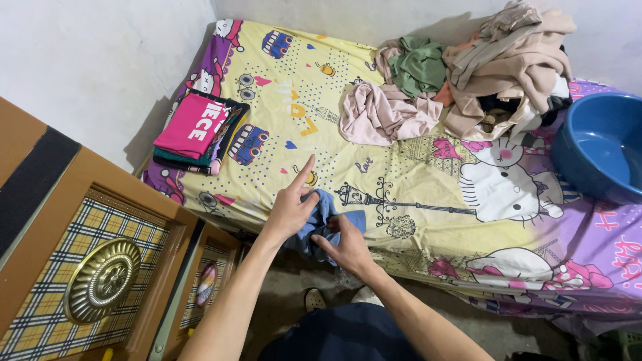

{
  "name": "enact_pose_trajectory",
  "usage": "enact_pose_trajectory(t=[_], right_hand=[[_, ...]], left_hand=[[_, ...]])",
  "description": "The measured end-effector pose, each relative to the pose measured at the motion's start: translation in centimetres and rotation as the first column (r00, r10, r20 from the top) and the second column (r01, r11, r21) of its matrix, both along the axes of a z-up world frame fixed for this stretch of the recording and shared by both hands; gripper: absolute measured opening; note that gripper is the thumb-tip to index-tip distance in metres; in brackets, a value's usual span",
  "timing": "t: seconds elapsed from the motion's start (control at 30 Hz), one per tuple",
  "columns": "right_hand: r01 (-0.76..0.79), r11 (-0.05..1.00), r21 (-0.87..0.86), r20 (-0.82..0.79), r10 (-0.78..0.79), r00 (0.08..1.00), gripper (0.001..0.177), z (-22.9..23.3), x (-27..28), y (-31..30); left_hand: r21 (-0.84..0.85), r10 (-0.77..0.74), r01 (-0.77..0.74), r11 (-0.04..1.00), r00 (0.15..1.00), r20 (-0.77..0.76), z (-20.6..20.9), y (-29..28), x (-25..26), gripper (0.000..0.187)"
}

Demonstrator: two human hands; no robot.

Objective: The person folds several garments on a bed, including a pink t-shirt, a blue long-sleeved shirt, and a pink long-sleeved shirt. Each item is smoothed, folded into a compact rectangle, and stacked on the left side of the bed.

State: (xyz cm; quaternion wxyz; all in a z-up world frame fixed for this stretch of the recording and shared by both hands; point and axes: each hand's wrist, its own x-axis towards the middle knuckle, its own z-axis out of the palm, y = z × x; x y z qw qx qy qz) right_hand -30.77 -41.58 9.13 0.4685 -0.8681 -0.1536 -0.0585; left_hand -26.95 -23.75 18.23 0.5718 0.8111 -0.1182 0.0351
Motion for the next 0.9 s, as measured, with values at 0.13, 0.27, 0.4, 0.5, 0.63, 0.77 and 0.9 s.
enact_pose_trajectory(t=[0.13, 0.27, 0.4, 0.5, 0.63, 0.77, 0.9], right_hand=[[0.099, 0.995, -0.027, -0.175, -0.102, 0.979, 0.051, 0.0, 1.3, 1.9], [0.030, 0.993, -0.117, -0.221, -0.056, 0.974, 0.030, -2.1, 2.8, 1.9], [-0.004, 0.990, -0.138, -0.351, -0.046, 0.935, 0.028, -4.3, 5.3, 0.6], [-0.155, 0.988, -0.003, -0.436, 0.138, 0.889, 0.027, -4.8, 7.5, -0.8], [-0.295, 0.948, 0.116, -0.459, 0.315, 0.831, 0.033, -3.6, 9.0, -2.2], [-0.295, 0.955, 0.039, -0.507, 0.274, 0.817, 0.043, -1.3, 9.6, -3.3], [-0.393, 0.919, 0.042, -0.518, 0.356, 0.777, 0.041, 0.4, 9.7, -5.0]], left_hand=[[-0.038, 0.009, -0.016, 0.999, 0.985, -0.171, 0.7, 0.8, -1.1, 0.082], [-0.077, 0.172, -0.180, 0.981, 0.980, -0.095, 0.9, 4.3, -1.8, 0.076], [-0.017, 0.371, -0.371, 0.929, 0.927, 0.059, 0.5, 9.7, -3.2, 0.073], [-0.026, 0.398, -0.401, 0.916, 0.898, 0.188, -0.2, 11.9, -4.4, 0.070], [0.221, 0.568, -0.532, 0.818, 0.808, -0.157, -1.4, 13.2, -6.3, 0.071], [0.162, 0.536, -0.542, 0.825, 0.840, 0.079, -2.3, 13.9, -6.6, 0.054], [0.135, 0.540, -0.543, 0.829, 0.839, 0.063, -3.7, 14.3, -6.0, 0.049]])
